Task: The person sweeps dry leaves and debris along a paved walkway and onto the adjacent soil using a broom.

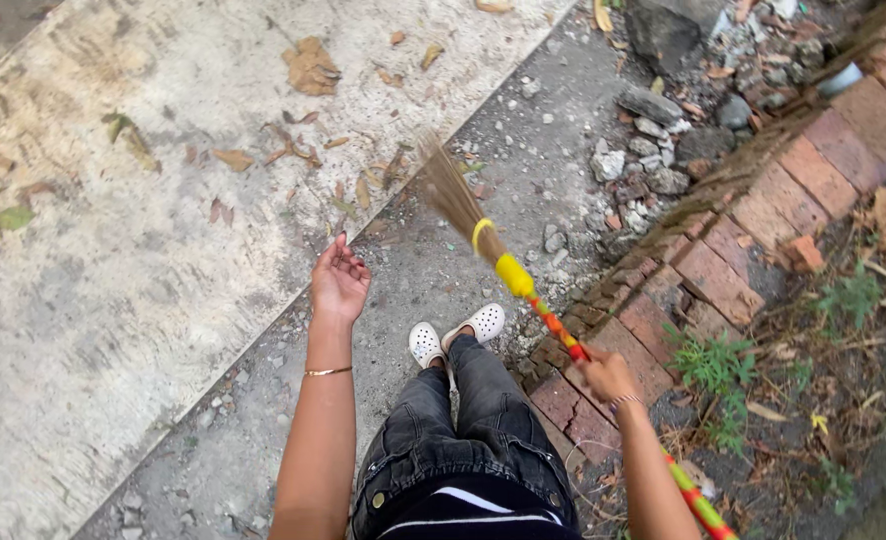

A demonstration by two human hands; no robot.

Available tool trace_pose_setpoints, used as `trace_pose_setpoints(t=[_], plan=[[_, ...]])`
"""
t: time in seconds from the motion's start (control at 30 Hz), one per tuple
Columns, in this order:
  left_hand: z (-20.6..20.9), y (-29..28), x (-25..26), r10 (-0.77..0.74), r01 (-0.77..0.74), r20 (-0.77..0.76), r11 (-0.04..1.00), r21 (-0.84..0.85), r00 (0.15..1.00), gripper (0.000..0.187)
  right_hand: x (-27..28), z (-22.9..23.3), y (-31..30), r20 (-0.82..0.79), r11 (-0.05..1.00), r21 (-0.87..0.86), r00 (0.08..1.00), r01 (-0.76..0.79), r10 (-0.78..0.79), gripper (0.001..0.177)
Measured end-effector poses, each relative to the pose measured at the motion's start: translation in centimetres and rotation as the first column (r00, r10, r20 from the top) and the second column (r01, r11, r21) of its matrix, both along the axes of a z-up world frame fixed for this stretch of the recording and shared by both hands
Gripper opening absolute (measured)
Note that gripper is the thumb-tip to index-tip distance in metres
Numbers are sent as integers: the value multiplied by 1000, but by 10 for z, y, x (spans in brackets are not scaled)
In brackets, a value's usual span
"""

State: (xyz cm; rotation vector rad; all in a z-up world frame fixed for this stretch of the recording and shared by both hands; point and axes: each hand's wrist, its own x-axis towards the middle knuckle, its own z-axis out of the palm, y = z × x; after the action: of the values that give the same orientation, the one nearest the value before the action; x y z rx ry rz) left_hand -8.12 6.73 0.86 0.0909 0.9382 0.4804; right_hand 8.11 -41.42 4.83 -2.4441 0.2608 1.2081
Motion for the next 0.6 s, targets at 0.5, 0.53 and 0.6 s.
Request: trace_pose_setpoints(t=[0.5,0.53,0.6], plan=[[-9,13,-61,169,-169,-10,986,7,985,17,-17,-26,124,81,731,-36,728,-681,681,41],[-9,11,-69,179,-179,-19,984,2,984,17,-17,-13,118,60,777,19,776,-629,627,44],[-7,20,-73,229,-228,-24,973,18,973,23,-18,3,125,82,764,88,769,-639,634,48]])
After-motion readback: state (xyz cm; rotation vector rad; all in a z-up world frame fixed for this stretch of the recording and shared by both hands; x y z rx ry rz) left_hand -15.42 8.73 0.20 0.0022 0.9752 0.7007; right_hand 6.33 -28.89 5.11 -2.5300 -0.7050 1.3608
